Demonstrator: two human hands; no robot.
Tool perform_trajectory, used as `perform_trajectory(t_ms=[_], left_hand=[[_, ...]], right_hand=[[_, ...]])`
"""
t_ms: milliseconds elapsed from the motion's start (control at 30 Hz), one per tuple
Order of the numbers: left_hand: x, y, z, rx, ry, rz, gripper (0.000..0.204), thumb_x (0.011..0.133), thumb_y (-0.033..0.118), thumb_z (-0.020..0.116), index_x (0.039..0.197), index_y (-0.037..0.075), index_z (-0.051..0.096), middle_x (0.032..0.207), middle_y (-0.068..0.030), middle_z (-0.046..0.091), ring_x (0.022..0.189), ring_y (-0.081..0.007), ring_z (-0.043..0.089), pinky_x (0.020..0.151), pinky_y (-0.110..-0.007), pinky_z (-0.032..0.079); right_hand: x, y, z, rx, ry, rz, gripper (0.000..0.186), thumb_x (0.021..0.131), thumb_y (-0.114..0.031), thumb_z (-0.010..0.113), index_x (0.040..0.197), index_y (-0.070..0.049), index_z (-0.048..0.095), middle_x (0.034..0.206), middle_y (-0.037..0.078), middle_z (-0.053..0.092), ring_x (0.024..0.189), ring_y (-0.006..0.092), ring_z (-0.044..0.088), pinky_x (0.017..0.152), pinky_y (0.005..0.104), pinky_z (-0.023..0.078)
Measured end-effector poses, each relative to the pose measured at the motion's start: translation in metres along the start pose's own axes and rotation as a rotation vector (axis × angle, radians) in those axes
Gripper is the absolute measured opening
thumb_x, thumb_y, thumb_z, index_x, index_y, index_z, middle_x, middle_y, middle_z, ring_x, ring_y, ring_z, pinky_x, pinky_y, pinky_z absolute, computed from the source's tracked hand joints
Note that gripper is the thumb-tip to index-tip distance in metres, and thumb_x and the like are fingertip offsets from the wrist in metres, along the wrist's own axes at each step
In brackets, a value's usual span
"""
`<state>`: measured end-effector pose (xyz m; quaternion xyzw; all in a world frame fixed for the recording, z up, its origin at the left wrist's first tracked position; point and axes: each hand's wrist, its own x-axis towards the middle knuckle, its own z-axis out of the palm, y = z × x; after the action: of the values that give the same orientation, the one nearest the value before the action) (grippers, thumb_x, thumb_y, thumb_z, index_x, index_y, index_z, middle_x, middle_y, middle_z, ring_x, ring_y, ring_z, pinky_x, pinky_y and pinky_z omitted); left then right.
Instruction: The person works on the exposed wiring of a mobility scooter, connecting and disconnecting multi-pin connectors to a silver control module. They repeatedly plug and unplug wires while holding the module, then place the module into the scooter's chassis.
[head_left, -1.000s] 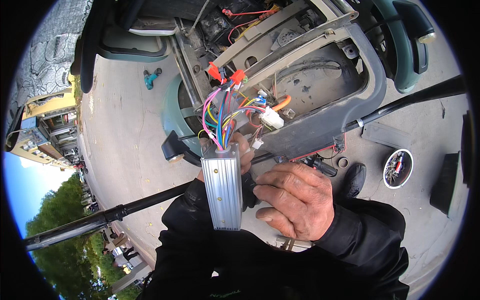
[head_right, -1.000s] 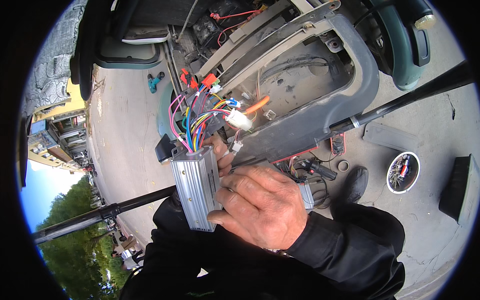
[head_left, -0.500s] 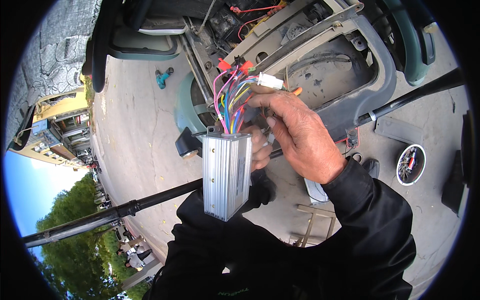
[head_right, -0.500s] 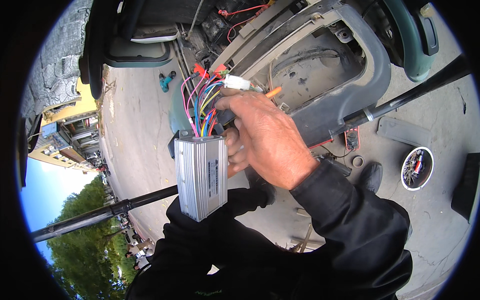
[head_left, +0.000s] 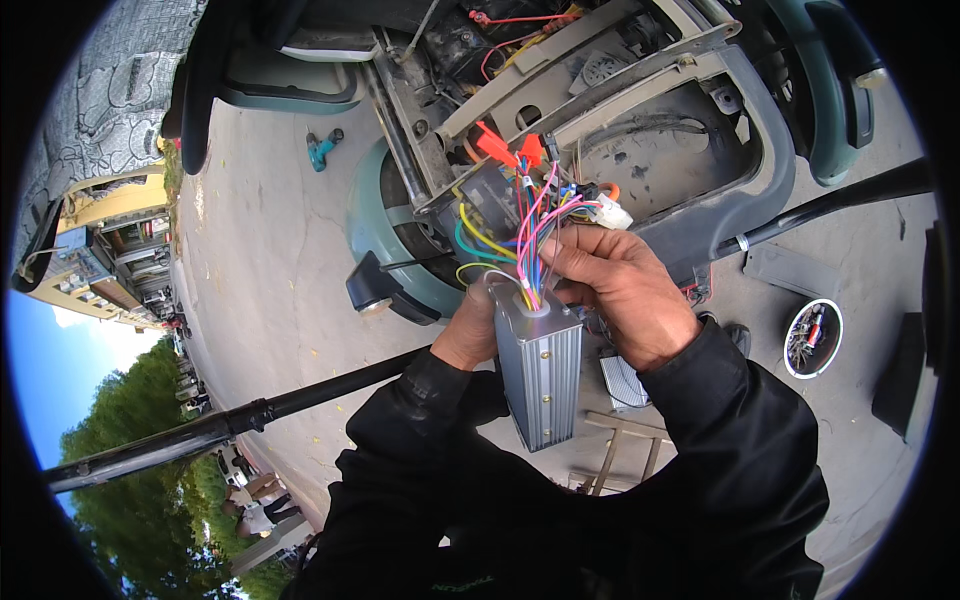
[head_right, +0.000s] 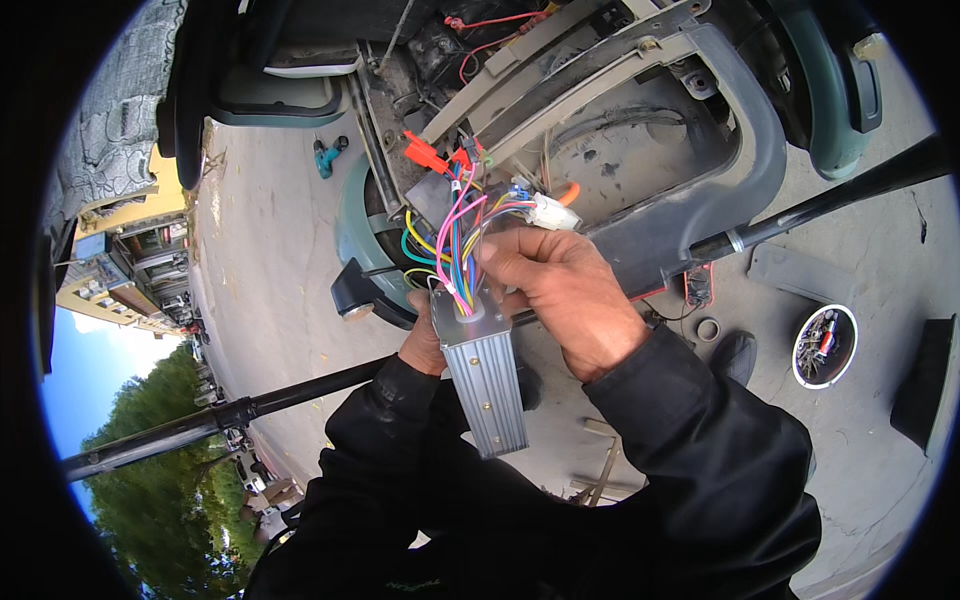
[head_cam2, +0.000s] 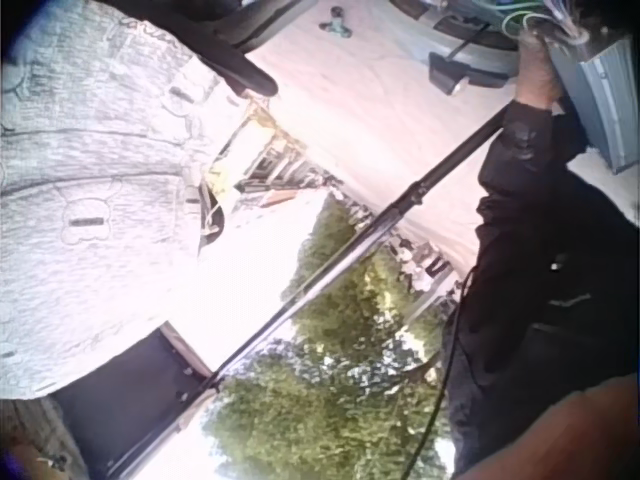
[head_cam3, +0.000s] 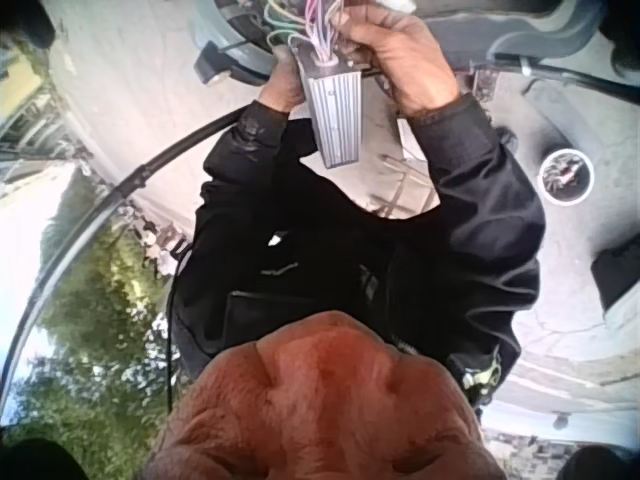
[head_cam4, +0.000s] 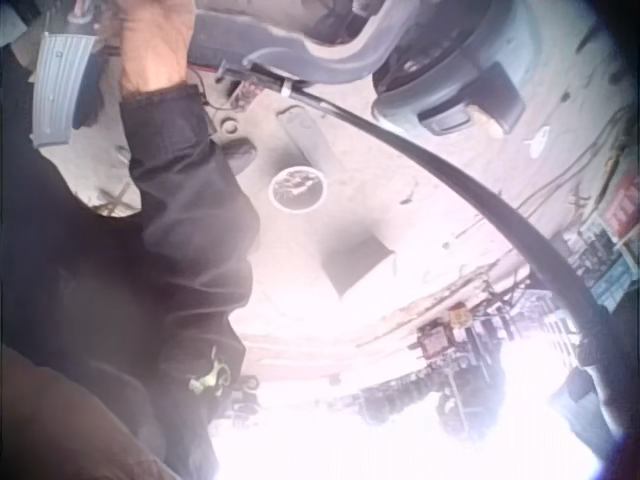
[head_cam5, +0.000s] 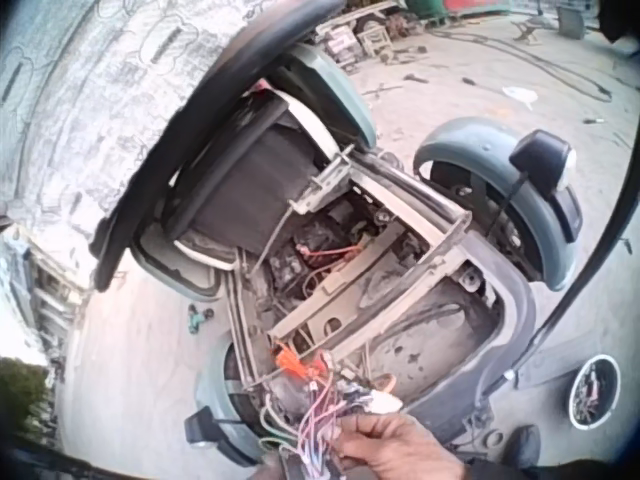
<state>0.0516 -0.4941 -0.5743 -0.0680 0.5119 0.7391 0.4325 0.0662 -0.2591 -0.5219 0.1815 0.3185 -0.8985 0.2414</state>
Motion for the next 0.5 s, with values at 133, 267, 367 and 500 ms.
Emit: perform_trajectory(t_ms=[133, 267, 367, 500], left_hand=[[-0.004, 0.014, 0.022, 0.191, 0.002, 0.093, 0.097, 0.071, 0.070, 0.086, 0.134, 0.001, 0.062, 0.121, -0.0045, 0.069, 0.110, -0.0144, 0.066, 0.095, -0.032, 0.054], [-0.004, 0.021, 0.038, 0.458, 0.015, 0.227, 0.073, 0.074, 0.052, 0.093, 0.122, 0.000, 0.072, 0.107, -0.0026, 0.072, 0.100, -0.0121, 0.063, 0.088, -0.030, 0.050], [-0.004, 0.024, 0.045, 0.571, -0.023, 0.263, 0.068, 0.074, 0.045, 0.094, 0.123, 0.004, 0.072, 0.098, -0.0016, 0.070, 0.090, -0.0108, 0.059, 0.082, -0.029, 0.048], [-0.003, 0.029, 0.052, 0.748, -0.014, 0.297, 0.070, 0.072, 0.045, 0.095, 0.125, 0.005, 0.072, 0.085, 0.0009, 0.059, 0.075, -0.0120, 0.046, 0.071, -0.030, 0.043]], right_hand=[[-0.010, -0.011, -0.015, -0.184, 0.076, 0.073, 0.015, 0.095, -0.010, 0.067, 0.104, -0.002, 0.075, 0.093, 0.002, 0.072, 0.079, 0.0089, 0.062, 0.074, 0.0243, 0.048], [-0.010, -0.014, -0.028, -0.138, 0.064, 0.104, 0.022, 0.097, -0.020, 0.076, 0.112, -0.004, 0.072, 0.092, 0.001, 0.073, 0.079, 0.0082, 0.067, 0.072, 0.0249, 0.053], [-0.010, -0.021, -0.036, -0.369, 0.077, 0.129, 0.023, 0.096, -0.019, 0.078, 0.112, -0.003, 0.072, 0.092, 0.002, 0.073, 0.080, 0.0104, 0.068, 0.072, 0.0265, 0.054], [-0.009, -0.026, -0.038, -0.773, -0.019, 0.030, 0.024, 0.094, -0.015, 0.078, 0.112, 0.000, 0.072, 0.092, 0.005, 0.074, 0.079, 0.0110, 0.069, 0.070, 0.0262, 0.055]])
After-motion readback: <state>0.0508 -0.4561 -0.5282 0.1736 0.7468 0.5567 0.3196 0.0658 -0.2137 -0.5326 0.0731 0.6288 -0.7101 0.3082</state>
